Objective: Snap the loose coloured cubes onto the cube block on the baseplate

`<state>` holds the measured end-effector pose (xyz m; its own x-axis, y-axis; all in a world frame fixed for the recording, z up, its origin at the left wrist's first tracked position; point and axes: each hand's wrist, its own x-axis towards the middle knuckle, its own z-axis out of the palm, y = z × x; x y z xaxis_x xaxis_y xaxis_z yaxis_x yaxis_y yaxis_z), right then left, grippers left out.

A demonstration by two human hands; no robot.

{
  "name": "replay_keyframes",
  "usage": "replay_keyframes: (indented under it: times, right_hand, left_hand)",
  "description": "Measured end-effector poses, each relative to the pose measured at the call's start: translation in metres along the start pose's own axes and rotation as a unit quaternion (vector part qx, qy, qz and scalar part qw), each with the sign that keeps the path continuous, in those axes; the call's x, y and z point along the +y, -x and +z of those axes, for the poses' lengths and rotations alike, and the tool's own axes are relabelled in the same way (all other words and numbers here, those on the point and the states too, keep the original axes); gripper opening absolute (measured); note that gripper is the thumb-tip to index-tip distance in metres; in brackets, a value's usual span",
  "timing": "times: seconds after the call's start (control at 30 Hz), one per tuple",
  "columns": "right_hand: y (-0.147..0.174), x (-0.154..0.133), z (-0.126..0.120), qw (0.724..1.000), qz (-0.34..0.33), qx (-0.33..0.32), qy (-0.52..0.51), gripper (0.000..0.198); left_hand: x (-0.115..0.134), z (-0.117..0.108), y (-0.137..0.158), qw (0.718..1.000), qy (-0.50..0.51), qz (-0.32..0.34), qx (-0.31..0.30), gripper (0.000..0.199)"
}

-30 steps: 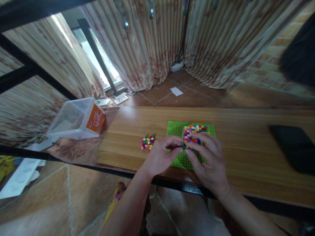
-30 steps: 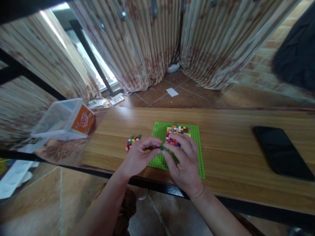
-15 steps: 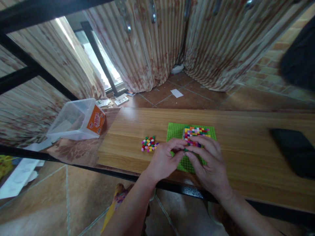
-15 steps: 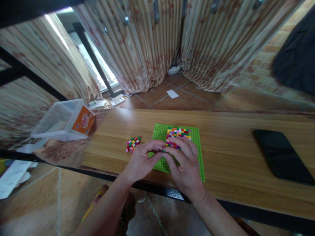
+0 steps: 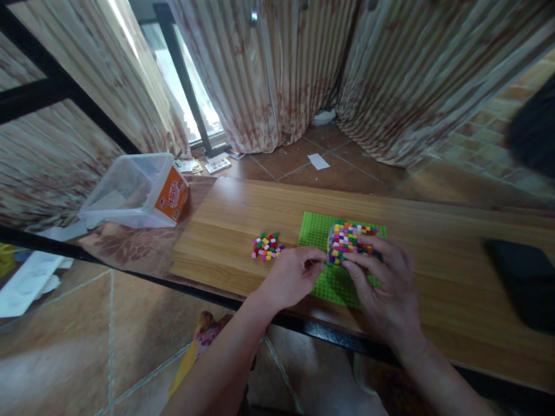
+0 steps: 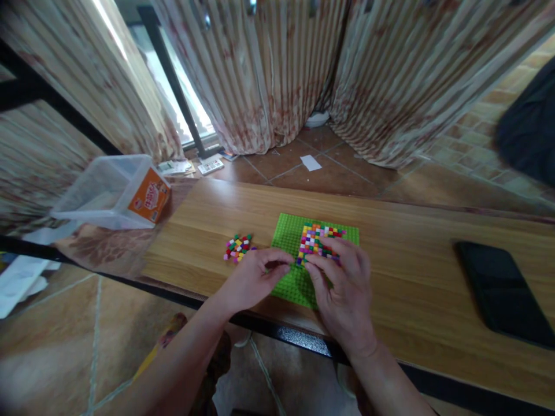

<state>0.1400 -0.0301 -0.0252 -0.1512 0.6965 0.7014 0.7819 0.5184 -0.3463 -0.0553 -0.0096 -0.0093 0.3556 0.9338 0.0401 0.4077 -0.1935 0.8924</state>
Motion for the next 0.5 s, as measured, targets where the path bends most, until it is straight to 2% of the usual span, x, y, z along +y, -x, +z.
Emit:
replay_keyframes:
  times: [0.23, 0.5]
  right_hand:
    - [0.004, 0.0, 0.01, 0.999, -0.017, -0.008, 0.028, 0.004]
    - [0.006, -0.004, 0.012, 0.999, 0.031, 0.022, 0.007, 0.002]
  left_hand:
    - [-0.001, 0.004, 0.003, 1.0, -0.006, 0.029, 0.002, 0.027]
    - [0.003, 0.006, 0.002, 0.999, -0.006, 0.039, -0.02, 0.028]
